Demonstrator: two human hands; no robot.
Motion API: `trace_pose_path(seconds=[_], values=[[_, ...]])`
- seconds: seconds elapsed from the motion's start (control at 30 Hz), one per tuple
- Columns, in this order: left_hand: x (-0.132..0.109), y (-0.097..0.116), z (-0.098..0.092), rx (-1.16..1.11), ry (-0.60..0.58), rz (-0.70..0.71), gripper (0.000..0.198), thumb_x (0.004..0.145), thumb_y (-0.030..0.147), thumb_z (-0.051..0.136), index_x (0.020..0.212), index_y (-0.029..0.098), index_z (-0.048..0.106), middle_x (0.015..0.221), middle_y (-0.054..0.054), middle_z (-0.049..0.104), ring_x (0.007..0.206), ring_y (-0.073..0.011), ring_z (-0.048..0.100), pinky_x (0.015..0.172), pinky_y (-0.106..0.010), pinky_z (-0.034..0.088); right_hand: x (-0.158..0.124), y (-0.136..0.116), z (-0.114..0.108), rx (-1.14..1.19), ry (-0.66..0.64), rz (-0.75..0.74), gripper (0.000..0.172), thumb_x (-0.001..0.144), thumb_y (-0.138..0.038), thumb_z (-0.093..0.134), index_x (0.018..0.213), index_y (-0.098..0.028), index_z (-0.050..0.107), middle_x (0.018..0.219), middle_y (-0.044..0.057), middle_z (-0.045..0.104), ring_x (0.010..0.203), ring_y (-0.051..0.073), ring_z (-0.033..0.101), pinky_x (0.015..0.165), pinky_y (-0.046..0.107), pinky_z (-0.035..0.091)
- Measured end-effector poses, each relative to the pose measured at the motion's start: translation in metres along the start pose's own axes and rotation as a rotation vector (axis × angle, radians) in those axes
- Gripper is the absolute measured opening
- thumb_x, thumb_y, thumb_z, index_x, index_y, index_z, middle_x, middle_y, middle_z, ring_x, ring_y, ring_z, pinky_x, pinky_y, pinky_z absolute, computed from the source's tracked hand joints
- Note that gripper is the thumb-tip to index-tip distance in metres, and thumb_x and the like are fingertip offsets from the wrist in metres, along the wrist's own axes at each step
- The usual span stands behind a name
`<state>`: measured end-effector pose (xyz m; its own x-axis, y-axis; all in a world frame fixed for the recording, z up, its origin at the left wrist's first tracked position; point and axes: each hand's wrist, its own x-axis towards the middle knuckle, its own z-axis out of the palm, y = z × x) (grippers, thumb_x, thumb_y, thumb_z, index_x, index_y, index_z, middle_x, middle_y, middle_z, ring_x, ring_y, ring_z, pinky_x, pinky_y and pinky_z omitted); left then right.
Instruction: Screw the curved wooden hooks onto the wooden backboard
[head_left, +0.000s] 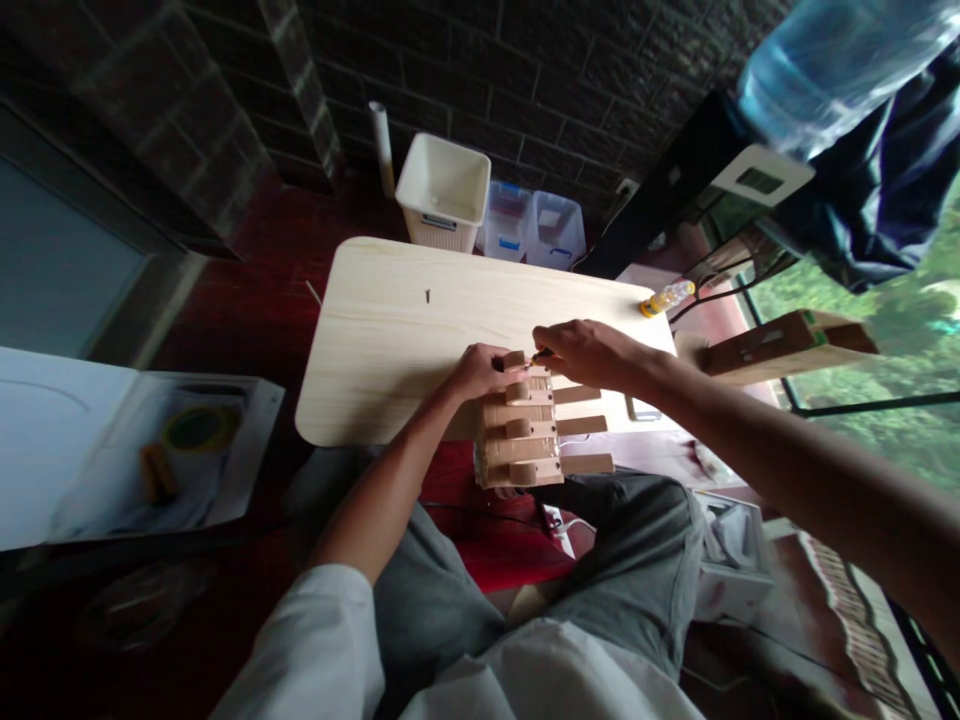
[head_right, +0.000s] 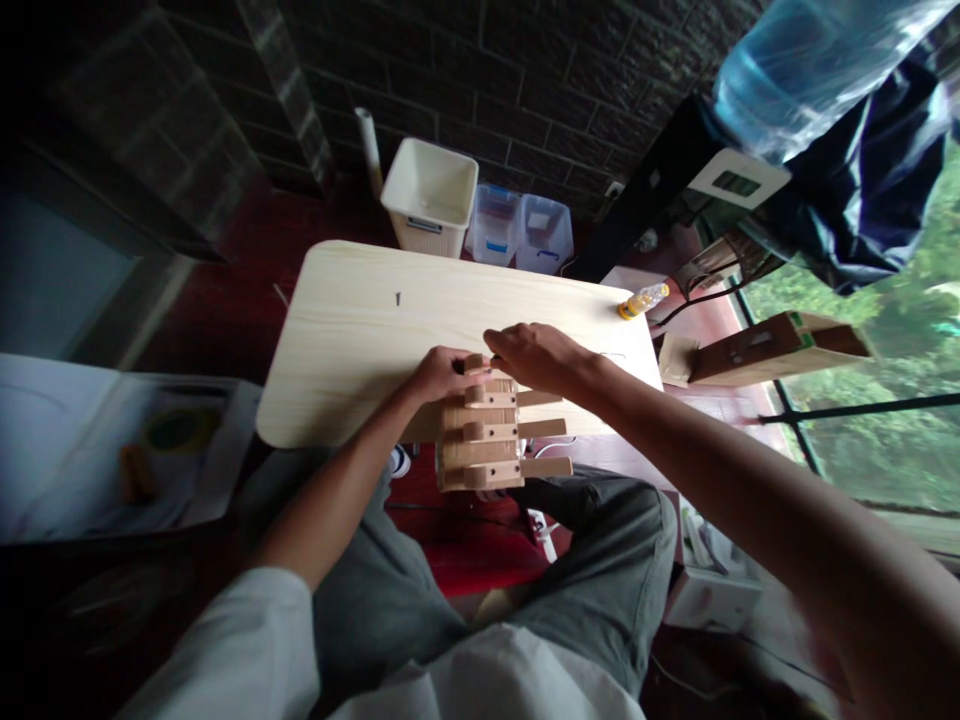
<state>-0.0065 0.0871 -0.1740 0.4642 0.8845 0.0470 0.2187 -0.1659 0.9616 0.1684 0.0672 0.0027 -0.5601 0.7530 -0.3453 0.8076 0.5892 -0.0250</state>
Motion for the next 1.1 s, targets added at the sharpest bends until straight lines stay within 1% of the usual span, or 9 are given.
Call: trace_pose_path(seconds=[0.13,0.3,0.4,0.5,0.63,0.73,0.83,0.97,1.1], values=[[0.001,0.002,-0.002,-0.019,-0.001,-0.004,0.039,0.068,0.047,0.072,0.085,0.012,0.078,0.071,0.0,0.069,0.069,-0.0165,0.062,0.062,-0.023,0.043,0.008,0.003,0.004,-0.035,-0.015,0.109,0.031,0.097,-0.039,0.052,0.111,-0.012,0.061,0.09,0.011,0.071,0.079,0.019,0.063,0.065,0.027,0.036],[-0.002,0.007,-0.004,-0.032,0.022,-0.018,0.035,0.065,0.044,0.074,0.08,0.012,0.078,0.065,0.0,0.067,0.068,-0.0174,0.062,0.061,-0.023,0.043,0.005,0.003,-0.004,0.004,0.007,-0.006,0.032,0.095,-0.034,0.057,0.122,-0.016,0.056,0.096,0.008,0.072,0.081,0.018,0.064,0.067,0.026,0.037],[-0.003,0.01,-0.004,-0.048,0.038,-0.007,0.032,0.064,0.042,0.076,0.075,0.012,0.077,0.062,0.001,0.066,0.067,-0.0172,0.062,0.061,-0.023,0.044,0.002,0.0,-0.008,-0.021,0.021,-0.042,0.025,0.096,-0.027,0.054,0.118,-0.017,0.058,0.099,0.009,0.072,0.085,0.018,0.064,0.069,0.027,0.037],[-0.002,0.011,-0.004,-0.066,0.045,-0.012,0.031,0.063,0.041,0.076,0.073,0.012,0.077,0.06,0.001,0.065,0.066,-0.0167,0.061,0.06,-0.022,0.043,0.002,-0.001,-0.006,-0.062,-0.003,0.004,0.023,0.098,-0.031,0.053,0.112,-0.015,0.061,0.096,0.011,0.072,0.083,0.019,0.064,0.068,0.027,0.037],[-0.002,0.01,-0.004,-0.069,0.039,-0.017,0.033,0.064,0.042,0.076,0.076,0.011,0.077,0.062,0.002,0.065,0.065,-0.0163,0.06,0.059,-0.023,0.042,0.004,0.002,-0.003,-0.087,-0.047,0.101,0.032,0.096,-0.041,0.055,0.11,-0.014,0.062,0.092,0.012,0.072,0.078,0.019,0.065,0.063,0.027,0.035],[-0.002,0.007,-0.004,-0.061,0.032,-0.002,0.035,0.065,0.043,0.076,0.079,0.011,0.078,0.064,0.001,0.066,0.064,-0.0158,0.059,0.059,-0.023,0.042,0.004,0.005,-0.007,-0.054,-0.061,0.053,0.032,0.094,-0.039,0.058,0.116,-0.015,0.061,0.098,0.01,0.072,0.081,0.018,0.065,0.064,0.026,0.036],[-0.001,0.003,-0.003,-0.053,0.025,0.007,0.037,0.065,0.045,0.075,0.079,0.011,0.077,0.064,0.001,0.065,0.064,-0.015,0.058,0.059,-0.023,0.041,0.004,0.005,-0.013,-0.02,-0.032,-0.005,0.029,0.094,-0.032,0.058,0.119,-0.017,0.059,0.103,0.009,0.072,0.084,0.017,0.064,0.068,0.026,0.036],[0.001,-0.001,-0.001,-0.047,0.011,0.042,0.038,0.067,0.047,0.074,0.077,0.011,0.077,0.063,0.002,0.063,0.062,-0.014,0.057,0.057,-0.022,0.039,0.005,0.003,-0.013,-0.039,-0.012,-0.006,0.022,0.096,-0.028,0.054,0.114,-0.017,0.06,0.097,0.009,0.073,0.083,0.018,0.064,0.067,0.027,0.034],[0.001,-0.002,-0.001,-0.068,0.003,0.054,0.037,0.068,0.046,0.074,0.082,0.012,0.078,0.067,0.001,0.067,0.063,-0.0147,0.058,0.058,-0.023,0.039,0.008,0.003,-0.008,-0.063,-0.017,0.052,0.027,0.097,-0.035,0.054,0.114,-0.015,0.059,0.09,0.011,0.072,0.076,0.019,0.063,0.062,0.027,0.032]])
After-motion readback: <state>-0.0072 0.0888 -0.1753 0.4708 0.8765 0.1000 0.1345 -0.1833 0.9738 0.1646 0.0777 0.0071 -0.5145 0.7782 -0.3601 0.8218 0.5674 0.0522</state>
